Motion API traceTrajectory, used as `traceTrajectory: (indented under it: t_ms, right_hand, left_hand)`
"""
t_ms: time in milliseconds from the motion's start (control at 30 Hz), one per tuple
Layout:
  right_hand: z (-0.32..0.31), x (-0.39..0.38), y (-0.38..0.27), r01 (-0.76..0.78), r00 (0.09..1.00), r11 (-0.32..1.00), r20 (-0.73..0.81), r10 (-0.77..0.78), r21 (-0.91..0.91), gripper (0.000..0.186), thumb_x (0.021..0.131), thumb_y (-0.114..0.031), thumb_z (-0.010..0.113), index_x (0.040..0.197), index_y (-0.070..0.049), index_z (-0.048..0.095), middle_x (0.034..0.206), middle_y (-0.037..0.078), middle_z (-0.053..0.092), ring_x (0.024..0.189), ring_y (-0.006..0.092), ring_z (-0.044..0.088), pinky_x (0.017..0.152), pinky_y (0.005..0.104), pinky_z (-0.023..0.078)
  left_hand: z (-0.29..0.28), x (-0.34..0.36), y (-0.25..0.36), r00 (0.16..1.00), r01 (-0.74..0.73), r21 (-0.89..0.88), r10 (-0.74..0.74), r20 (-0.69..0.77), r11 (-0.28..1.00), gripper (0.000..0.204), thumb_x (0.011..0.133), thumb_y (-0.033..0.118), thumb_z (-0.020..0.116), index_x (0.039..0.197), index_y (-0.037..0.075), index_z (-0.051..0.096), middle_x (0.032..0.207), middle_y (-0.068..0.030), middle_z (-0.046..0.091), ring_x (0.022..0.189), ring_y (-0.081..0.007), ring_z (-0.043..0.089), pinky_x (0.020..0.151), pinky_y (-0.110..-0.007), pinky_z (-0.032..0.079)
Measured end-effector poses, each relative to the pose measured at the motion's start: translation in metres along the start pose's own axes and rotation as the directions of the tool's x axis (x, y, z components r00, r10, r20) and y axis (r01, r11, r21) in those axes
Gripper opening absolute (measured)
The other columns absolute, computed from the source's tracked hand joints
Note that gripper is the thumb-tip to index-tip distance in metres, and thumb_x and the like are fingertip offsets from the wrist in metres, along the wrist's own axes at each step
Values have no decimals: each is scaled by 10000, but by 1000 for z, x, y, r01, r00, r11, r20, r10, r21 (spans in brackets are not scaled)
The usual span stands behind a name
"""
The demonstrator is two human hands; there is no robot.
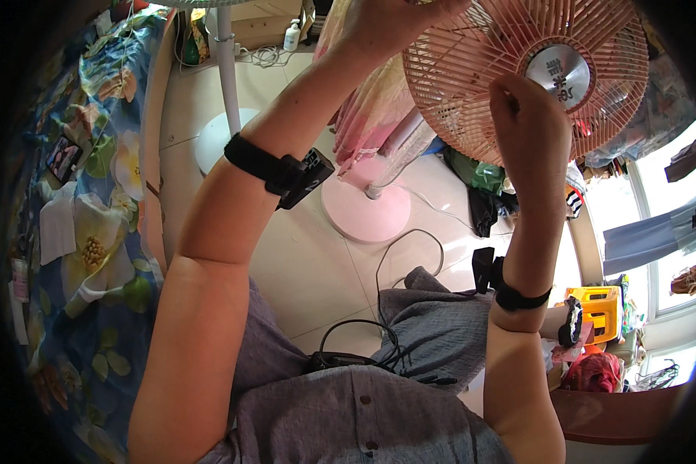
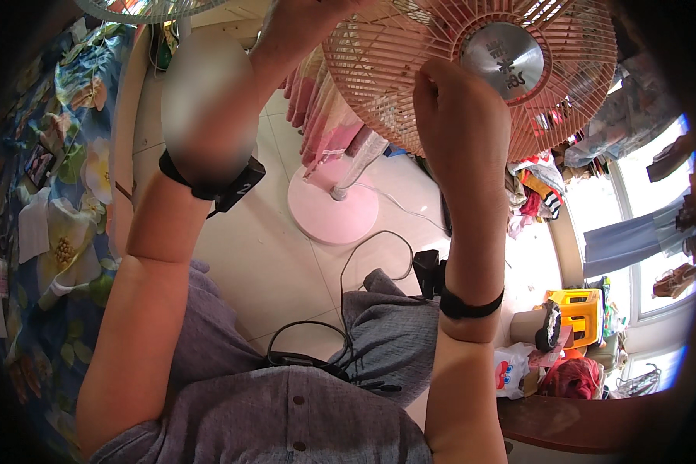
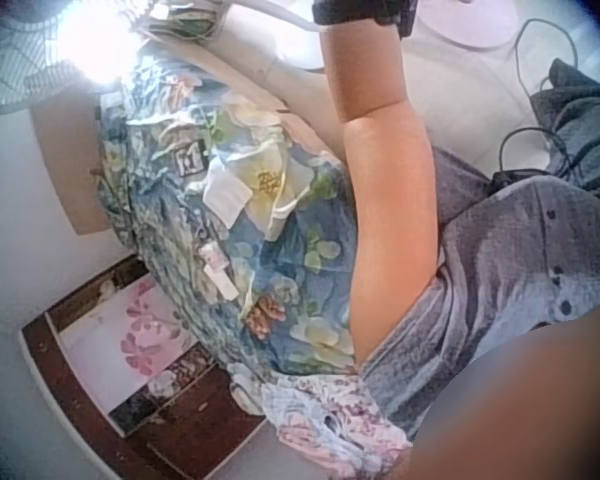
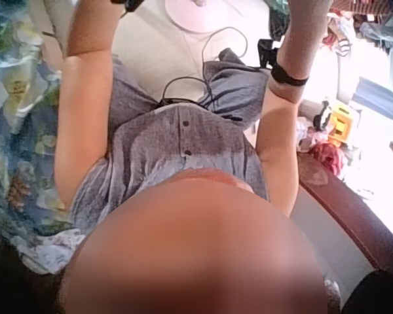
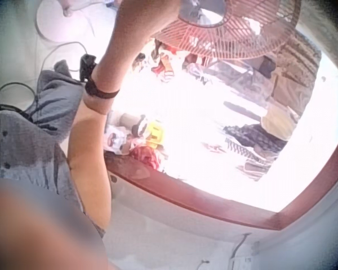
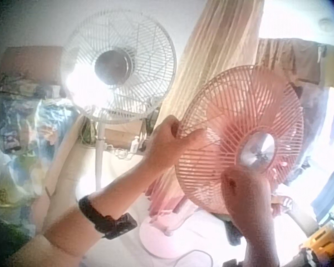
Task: Repairing or adjusting the front cage of an electric floor fan.
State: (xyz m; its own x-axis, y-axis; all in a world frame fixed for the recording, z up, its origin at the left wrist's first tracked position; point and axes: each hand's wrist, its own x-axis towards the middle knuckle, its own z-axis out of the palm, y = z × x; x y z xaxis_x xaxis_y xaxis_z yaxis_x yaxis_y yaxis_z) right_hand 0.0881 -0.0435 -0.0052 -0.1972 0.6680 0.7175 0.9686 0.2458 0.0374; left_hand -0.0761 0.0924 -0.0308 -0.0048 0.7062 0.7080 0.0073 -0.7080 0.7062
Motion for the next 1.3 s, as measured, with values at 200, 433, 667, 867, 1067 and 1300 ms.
traceTrajectory:
  t_ms: [200, 433, 667, 867, 1067, 1300]
  right_hand:
    - [-19, 3, 8, -88, 995, 988, 36, 93, -123, 135, 856, -180, 621, 887, -67, 688, 762, 138, 675, 681, 309, 661, 621, 387, 503]
    - [-10, 1, -9, -75, 997, 996, -14, 75, 44, 128, 847, -171, 629, 878, -56, 678, 766, 135, 670, 689, 297, 662, 620, 375, 499]
    - [10, 2, -12, 40, 999, 999, -27, -41, -21, 110, 831, -142, 601, 798, -41, 626, 753, 147, 623, 717, 356, 611, 636, 438, 480]
    - [11, 6, -16, 62, 998, 998, -4, -62, 11, 97, 825, -141, 596, 810, -57, 642, 757, 147, 636, 708, 348, 624, 634, 435, 487]
    - [-1, 7, -9, -42, 999, 985, 1, 43, -166, 97, 824, -148, 597, 831, -72, 658, 761, 126, 655, 698, 329, 638, 629, 421, 496]
    - [4, 6, -15, 118, 992, 983, 26, -122, 140, 108, 848, -138, 604, 875, -52, 664, 782, 120, 656, 680, 303, 637, 622, 379, 492]
  left_hand:
    - [0, 5, 0, 997, 74, 166, -71, -20, 983, 587, 736, 634, 718, 806, 97, 491, 684, 0, 450, 611, -115, 437, 513, -254, 352]
    - [1, 3, -1, 1000, 13, 38, -12, -24, 999, 550, 764, 601, 715, 792, 106, 477, 682, 11, 408, 599, -118, 393, 513, -254, 334]
    - [3, 1, 5, 998, 49, 21, -50, 27, 999, 558, 763, 603, 715, 793, 102, 469, 692, 10, 410, 605, -118, 397, 518, -258, 344]
    - [8, 6, -8, 1000, -14, -53, 15, 21, 999, 540, 756, 564, 736, 788, 99, 462, 699, 3, 410, 629, -131, 400, 537, -275, 344]
    - [10, 5, -7, 999, -50, -38, 50, -13, 998, 527, 762, 532, 744, 793, 98, 447, 724, -1, 393, 648, -130, 368, 543, -277, 324]
    - [11, 4, -5, 1000, -18, -88, 16, -12, 996, 527, 759, 516, 750, 793, 88, 444, 718, 5, 373, 639, -128, 351, 532, -282, 321]
